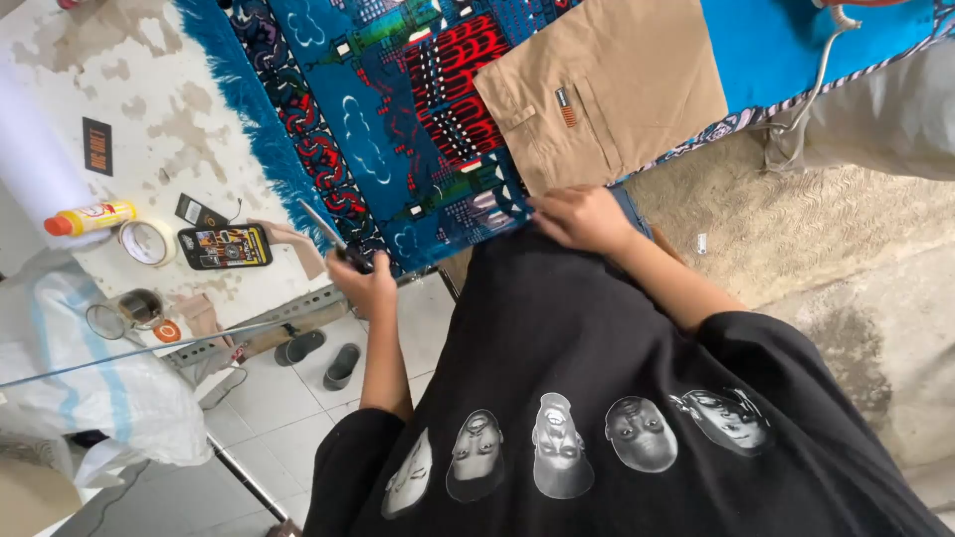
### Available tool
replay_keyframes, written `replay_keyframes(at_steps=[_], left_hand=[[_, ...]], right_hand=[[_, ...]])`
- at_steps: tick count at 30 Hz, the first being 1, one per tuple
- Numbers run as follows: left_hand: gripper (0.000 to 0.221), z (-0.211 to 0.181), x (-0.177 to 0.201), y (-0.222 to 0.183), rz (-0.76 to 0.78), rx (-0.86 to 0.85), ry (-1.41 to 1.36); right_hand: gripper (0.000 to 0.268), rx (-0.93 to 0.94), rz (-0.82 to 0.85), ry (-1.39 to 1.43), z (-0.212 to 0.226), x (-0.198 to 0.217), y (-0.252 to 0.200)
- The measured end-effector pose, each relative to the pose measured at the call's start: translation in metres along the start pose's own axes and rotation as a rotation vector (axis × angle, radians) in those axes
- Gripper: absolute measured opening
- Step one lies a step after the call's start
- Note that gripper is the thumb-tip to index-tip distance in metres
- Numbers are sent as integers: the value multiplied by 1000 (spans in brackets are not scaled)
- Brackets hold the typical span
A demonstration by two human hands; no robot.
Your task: Ironing a pair of pants, spraying them with water, folding them, and trimming loose threads with scissors.
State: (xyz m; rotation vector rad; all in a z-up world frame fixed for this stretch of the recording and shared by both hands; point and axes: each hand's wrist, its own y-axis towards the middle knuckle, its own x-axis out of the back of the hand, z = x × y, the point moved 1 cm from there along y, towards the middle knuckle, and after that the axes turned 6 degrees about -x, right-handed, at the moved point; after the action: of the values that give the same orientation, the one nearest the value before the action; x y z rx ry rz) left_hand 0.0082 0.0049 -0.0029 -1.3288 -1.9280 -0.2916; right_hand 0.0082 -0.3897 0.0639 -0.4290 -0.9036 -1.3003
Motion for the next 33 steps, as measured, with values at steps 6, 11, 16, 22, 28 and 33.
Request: replay_keyframes(at_steps=[6,11,16,22,28,33], left_hand=[[107,19,12,25,-119,163,436],[118,21,-6,30,-240,139,402],[108,10,-14,26,-415,-278,645],[66,-60,-82,7,-366,-648,509],[72,-194,-226,-74,207,-1231,259],[91,-202,-296,-101,389,-1368,476]], right_hand=[[15,-426,-78,-248,-59,-2,-122],[12,-643,-124,-146,-62,5,-151],[13,-717,-148,-182,-75,9,-165],[12,-801,-235,-225,-114,35,-177],[72,-237,-175,-457,-136,64,-77],[61,63,44,-442,-172,65,-88]])
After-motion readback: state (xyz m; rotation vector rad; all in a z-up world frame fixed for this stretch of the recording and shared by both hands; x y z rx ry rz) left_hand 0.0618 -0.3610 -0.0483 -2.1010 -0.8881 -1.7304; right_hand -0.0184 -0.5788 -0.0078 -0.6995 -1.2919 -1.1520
